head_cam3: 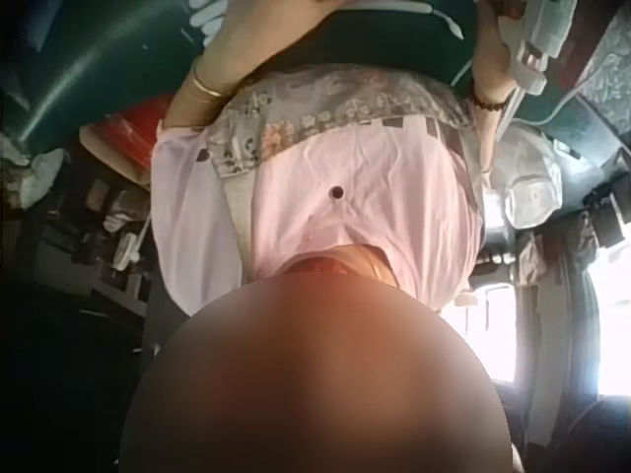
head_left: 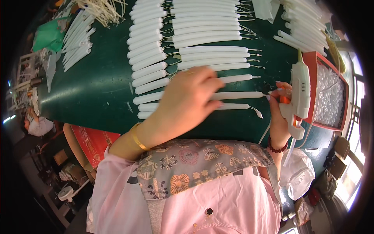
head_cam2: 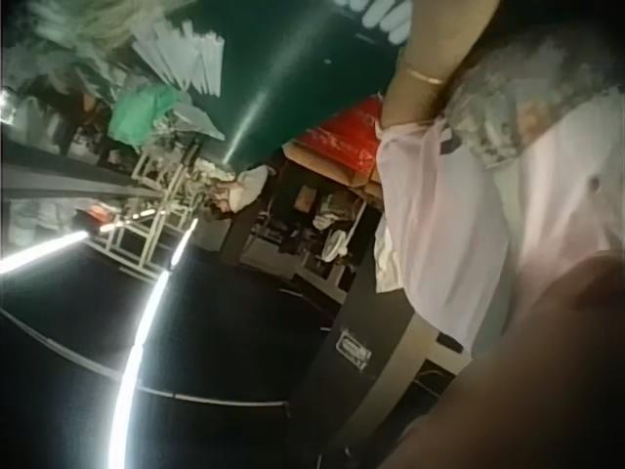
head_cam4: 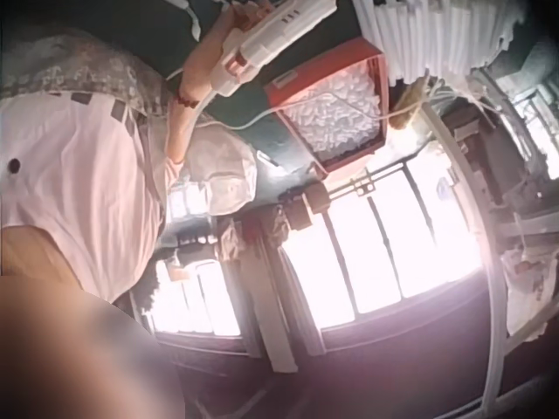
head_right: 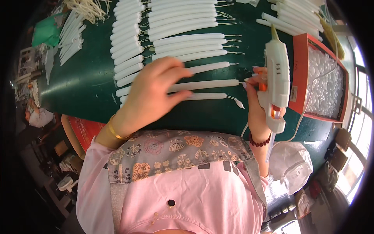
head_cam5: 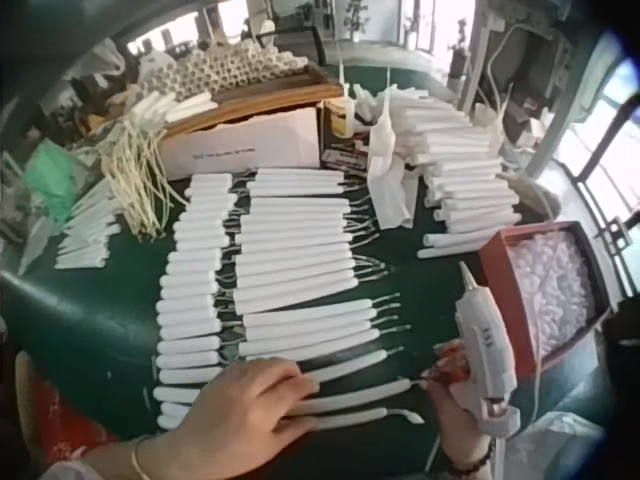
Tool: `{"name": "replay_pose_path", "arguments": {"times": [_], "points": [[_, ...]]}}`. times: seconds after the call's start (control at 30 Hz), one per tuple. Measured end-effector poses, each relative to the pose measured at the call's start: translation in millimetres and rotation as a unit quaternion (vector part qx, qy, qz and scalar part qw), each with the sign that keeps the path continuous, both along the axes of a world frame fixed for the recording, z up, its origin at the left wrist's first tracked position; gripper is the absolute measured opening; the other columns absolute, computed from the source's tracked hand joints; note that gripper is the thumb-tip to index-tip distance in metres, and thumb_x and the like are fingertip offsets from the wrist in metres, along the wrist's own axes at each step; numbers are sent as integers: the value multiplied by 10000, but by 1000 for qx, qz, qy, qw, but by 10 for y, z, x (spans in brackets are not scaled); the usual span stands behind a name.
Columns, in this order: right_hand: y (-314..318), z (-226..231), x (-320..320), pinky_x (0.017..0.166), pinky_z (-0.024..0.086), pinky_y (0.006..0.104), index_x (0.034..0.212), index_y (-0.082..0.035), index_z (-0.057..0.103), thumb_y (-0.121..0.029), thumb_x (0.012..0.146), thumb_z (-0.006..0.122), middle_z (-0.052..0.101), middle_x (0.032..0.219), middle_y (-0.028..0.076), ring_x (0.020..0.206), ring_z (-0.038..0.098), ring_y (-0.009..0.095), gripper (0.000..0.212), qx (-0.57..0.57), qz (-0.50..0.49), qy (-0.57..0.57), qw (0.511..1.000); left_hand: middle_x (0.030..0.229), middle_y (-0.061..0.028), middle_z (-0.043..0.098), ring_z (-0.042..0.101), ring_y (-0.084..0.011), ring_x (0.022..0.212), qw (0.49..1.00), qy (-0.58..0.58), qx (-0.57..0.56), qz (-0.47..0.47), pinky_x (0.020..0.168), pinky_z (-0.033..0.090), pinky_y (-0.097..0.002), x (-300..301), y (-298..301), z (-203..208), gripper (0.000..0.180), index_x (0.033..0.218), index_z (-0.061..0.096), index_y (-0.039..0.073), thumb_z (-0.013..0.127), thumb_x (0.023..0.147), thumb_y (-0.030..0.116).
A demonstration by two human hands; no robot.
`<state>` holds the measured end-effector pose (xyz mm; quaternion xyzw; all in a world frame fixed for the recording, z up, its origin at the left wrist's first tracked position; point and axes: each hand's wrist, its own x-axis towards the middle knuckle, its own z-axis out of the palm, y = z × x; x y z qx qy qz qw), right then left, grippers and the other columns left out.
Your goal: Gluing small white plastic components together using a hot glue gun on an assembly line.
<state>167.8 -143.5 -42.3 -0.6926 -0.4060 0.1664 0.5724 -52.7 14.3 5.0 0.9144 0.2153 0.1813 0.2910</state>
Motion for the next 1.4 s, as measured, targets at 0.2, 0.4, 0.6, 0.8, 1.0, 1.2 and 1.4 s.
{"name": "replay_pose_path", "arguments": {"times": [0.2, 0.4, 0.6, 0.8, 1.0, 1.2, 1.4], "points": [[65, -83, -37, 1044, 506, 396, 1144, -20, 675, 177, 820, 715, 717, 1080, 103, 1132, 670, 244, 382, 25, 0, 7, 1000, 983, -74, 662, 668, -286, 863, 999, 42, 0, 33, 732, 559, -394, -666, 62, -157, 263, 1026, 751, 43, 847, 784, 79], [18, -149, -55, 1022, 525, 389, 1181, -19, 677, 170, 830, 718, 724, 1128, 112, 1098, 680, 219, 401, -2, 1, 21, 1000, 962, -87, 680, 685, -263, 814, 998, 49, 5, 33, 716, 559, -368, -648, 65, -208, 261, 1047, 771, 21, 835, 793, 14], [-26, -203, -28, 967, 559, 326, 1254, -12, 684, 135, 875, 729, 730, 1216, 128, 1067, 693, 179, 409, -59, 13, -24, 998, 908, -37, 626, 634, -227, 783, 997, 41, 68, 11, 706, 483, -343, -591, 118, -258, 172, 937, 750, 92, 849, 798, 111], [-19, -168, -6, 960, 559, 316, 1262, -7, 689, 120, 873, 747, 741, 1201, 115, 1055, 703, 174, 414, -97, 32, -66, 993, 969, -37, 703, 655, -242, 838, 995, 32, 91, -32, 813, 479, -367, -596, 142, -265, 182, 932, 764, 70, 859, 777, 65], [-7, -168, 4, 966, 553, 315, 1238, -7, 709, 113, 871, 750, 749, 1188, 109, 1046, 706, 173, 389, -92, 27, -61, 994, 997, -51, 723, 651, -250, 892, 998, 31, 49, -16, 863, 489, -375, -632, 173, -208, 244, 1033, 783, 76, 836, 800, 27], [0, -159, 4, 997, 542, 327, 1216, -1, 712, 119, 877, 738, 749, 1175, 111, 1085, 701, 188, 360, -92, 19, -32, 995, 1010, -57, 724, 646, -255, 921, 997, 68, 31, -8, 871, 494, -365, -526, 145, -147, 274, 1084, 783, 81, 806, 822, 5], [2, -160, 0, 1008, 539, 341, 1233, 5, 693, 128, 877, 732, 737, 1211, 122, 1096, 697, 197, 379, -82, 8, -12, 997, 995, -32, 702, 639, -237, 893, 995, 30, 76, -48, 841, 477, -360, -501, 170, -209, 252, 1072, 788, 90, 808, 826, 37]]}}
